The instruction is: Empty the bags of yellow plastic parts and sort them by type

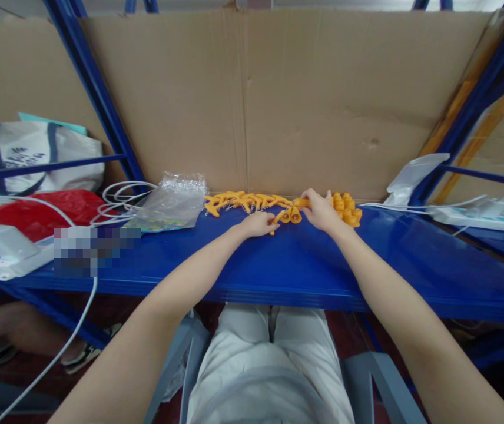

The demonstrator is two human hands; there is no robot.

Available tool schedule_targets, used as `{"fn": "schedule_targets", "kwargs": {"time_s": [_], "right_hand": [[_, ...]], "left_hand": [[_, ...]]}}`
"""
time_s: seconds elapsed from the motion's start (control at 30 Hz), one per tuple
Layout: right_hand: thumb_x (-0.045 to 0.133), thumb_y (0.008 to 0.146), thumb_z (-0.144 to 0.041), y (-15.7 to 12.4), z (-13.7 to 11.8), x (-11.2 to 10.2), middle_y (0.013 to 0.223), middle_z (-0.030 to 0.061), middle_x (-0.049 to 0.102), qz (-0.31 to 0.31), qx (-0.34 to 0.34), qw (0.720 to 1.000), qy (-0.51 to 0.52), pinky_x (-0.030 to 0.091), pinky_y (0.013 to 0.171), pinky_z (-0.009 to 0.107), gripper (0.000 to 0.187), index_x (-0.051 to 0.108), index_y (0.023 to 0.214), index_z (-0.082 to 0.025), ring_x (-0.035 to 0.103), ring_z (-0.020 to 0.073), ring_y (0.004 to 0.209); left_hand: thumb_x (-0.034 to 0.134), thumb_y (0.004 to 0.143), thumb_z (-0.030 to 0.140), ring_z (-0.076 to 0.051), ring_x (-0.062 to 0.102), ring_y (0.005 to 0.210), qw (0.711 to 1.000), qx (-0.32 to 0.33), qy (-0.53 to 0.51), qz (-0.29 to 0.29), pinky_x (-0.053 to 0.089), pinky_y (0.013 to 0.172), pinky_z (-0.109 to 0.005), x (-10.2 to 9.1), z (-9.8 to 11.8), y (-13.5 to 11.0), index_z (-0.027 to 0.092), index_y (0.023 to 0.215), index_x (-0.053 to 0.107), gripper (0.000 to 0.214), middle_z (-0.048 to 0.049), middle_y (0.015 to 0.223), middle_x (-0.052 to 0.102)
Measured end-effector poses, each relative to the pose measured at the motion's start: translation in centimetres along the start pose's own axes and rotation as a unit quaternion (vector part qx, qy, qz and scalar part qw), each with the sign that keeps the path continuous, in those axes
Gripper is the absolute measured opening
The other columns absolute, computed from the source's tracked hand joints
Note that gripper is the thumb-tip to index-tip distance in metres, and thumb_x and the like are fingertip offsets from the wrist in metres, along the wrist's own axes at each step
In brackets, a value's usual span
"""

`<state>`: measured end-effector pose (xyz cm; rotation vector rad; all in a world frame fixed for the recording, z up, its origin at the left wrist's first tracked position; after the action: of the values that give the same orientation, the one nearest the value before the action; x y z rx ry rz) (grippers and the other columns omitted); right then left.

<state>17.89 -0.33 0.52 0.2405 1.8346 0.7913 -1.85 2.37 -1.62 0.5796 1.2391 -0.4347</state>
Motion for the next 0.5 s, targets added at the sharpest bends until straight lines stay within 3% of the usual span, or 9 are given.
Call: {"fn": "schedule_targets", "kwargs": {"time_s": [0.3, 0.5], "right_hand": [[0.043, 0.081, -0.009, -0.3, -0.6, -0.5, 0.113, 0.0111, 0.069, -0.016, -0.038, 0.998, -0.044, 0.017, 0.112, 0.077, 0.028, 0.054, 0.103, -0.024, 0.064, 0.0307, 0.109], [0.042, 0.081, -0.008, -0.4, -1.2, -1.2, 0.115, 0.0116, 0.068, -0.016, -0.042, 0.997, -0.066, 0.016, 0.112, 0.078, 0.033, 0.056, 0.106, -0.023, 0.064, 0.0311, 0.109]], "left_hand": [[0.048, 0.094, 0.043, -0.018, 0.067, 0.071, 1.0, -0.001, 0.014, 0.003, 0.044, 0.062, -0.025, -0.1, 0.3, -0.3, 0.02, 0.081, 0.063, 0.03, -0.0027, 0.081, 0.074], [0.045, 0.099, 0.04, -0.022, 0.07, 0.092, 0.994, -0.027, 0.103, 0.028, 0.05, 0.076, -0.028, -0.5, 0.5, -0.6, 0.021, 0.094, 0.068, 0.03, -0.0064, 0.099, 0.076]]}}
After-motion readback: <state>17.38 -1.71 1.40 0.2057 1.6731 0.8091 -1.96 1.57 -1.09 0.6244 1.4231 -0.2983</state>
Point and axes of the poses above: each hand's wrist, its own y-axis towards the middle knuckle, its own x-axis out of the palm, z = x × y, the point moved 3 cm from there along y, towards the middle knuckle
